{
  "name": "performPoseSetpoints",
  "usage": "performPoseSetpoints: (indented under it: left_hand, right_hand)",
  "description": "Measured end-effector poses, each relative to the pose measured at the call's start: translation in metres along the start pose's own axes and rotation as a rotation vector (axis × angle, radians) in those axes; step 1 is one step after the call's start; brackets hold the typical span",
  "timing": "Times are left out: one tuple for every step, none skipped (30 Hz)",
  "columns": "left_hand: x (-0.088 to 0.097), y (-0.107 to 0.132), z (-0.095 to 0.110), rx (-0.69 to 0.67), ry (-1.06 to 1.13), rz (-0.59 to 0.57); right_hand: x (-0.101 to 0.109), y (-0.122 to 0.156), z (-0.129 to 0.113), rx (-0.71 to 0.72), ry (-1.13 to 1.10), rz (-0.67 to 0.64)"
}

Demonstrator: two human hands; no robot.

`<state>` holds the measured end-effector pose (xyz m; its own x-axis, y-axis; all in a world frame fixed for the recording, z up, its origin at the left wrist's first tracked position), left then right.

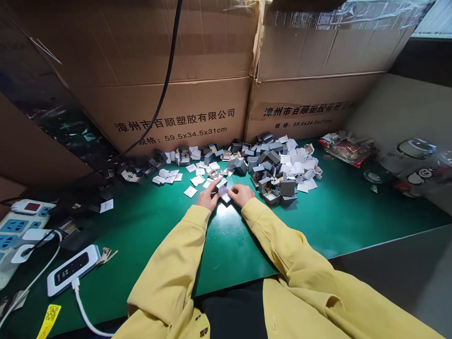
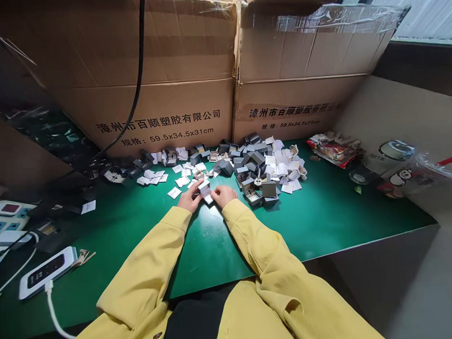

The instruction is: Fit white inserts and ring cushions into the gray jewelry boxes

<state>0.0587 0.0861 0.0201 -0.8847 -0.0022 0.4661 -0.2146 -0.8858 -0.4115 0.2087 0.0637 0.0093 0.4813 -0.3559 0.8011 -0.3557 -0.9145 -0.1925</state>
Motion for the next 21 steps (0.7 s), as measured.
performPoseSetpoints:
  left_hand:
    - [0.001, 0.000, 0.000, 0.008, 0.018, 0.004]
    - [0.001, 0.000, -0.001, 0.019, 0.031, 0.009]
    - [0.001, 0.000, -0.001, 0.030, 0.037, 0.014]
    - [0.001, 0.000, -0.002, 0.037, 0.035, 0.020]
    - [0.001, 0.000, -0.002, 0.042, 0.028, 0.027]
    - [0.001, 0.000, -0.002, 0.043, 0.018, 0.035]
    - [0.002, 0.000, -0.002, 0.043, 0.007, 0.044]
    - [0.002, 0.001, -0.002, 0.044, -0.003, 0.054]
    - [0.002, 0.001, -0.002, 0.043, -0.013, 0.064]
    - [0.002, 0.001, -0.002, 0.033, -0.025, 0.071]
    - [0.002, 0.001, 0.000, 0.006, -0.042, 0.076]
    - [0.002, 0.001, 0.003, -0.039, -0.061, 0.086]
    - [0.002, 0.002, 0.007, -0.101, -0.081, 0.101]
    - [0.002, 0.003, 0.012, -0.172, -0.099, 0.120]
    - [0.002, 0.004, 0.017, -0.244, -0.112, 0.141]
    - [0.001, 0.005, 0.021, -0.312, -0.119, 0.158]
    - [0.000, 0.007, 0.025, -0.378, -0.118, 0.168]
    - [-0.002, 0.010, 0.029, -0.443, -0.115, 0.172]
    - [-0.003, 0.012, 0.032, -0.503, -0.111, 0.174]
    - [-0.004, 0.014, 0.034, -0.558, -0.108, 0.176]
    - [-0.004, 0.016, 0.036, -0.602, -0.107, 0.182]
  right_hand:
    - [0.001, 0.001, -0.001, 0.035, -0.020, 0.009]
    - [0.002, 0.001, -0.003, 0.074, -0.047, 0.021]
    - [0.003, 0.001, -0.005, 0.110, -0.077, 0.039]
    - [0.005, 0.001, -0.006, 0.139, -0.105, 0.065]
    - [0.008, 0.001, -0.007, 0.159, -0.128, 0.099]
    - [0.011, 0.000, -0.007, 0.169, -0.145, 0.137]
    - [0.013, -0.001, -0.007, 0.170, -0.158, 0.172]
    - [0.014, -0.001, -0.007, 0.165, -0.171, 0.192]
    - [0.014, -0.002, -0.006, 0.153, -0.190, 0.195]
    - [0.012, -0.003, -0.005, 0.135, -0.216, 0.179]
    - [0.010, -0.003, -0.004, 0.110, -0.243, 0.150]
    - [0.006, -0.003, -0.002, 0.082, -0.266, 0.115]
    - [0.004, -0.004, -0.001, 0.051, -0.283, 0.082]
    - [0.002, -0.004, 0.001, 0.020, -0.294, 0.058]
    - [0.001, -0.004, 0.002, -0.006, -0.299, 0.045]
    - [0.001, -0.004, 0.002, -0.028, -0.306, 0.035]
    - [0.001, -0.004, 0.002, -0.045, -0.319, 0.026]
    - [0.002, -0.004, 0.001, -0.058, -0.336, 0.018]
    - [0.003, -0.003, -0.001, -0.071, -0.358, 0.007]
    - [0.004, -0.003, -0.002, -0.084, -0.381, -0.007]
    - [0.005, -0.003, -0.003, -0.096, -0.400, -0.021]
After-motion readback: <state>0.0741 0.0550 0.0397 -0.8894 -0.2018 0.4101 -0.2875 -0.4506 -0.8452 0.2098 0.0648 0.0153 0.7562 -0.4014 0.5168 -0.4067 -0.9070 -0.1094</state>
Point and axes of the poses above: each hand's wrist, its own y-axis away from the middle knuckle, its own x-axis out of the back of the hand, z = x × y, the point moved 7 cm from there along -y, towards the middle knuckle, and after that the axes turned 13 degrees about z, right-handed, at the moved point
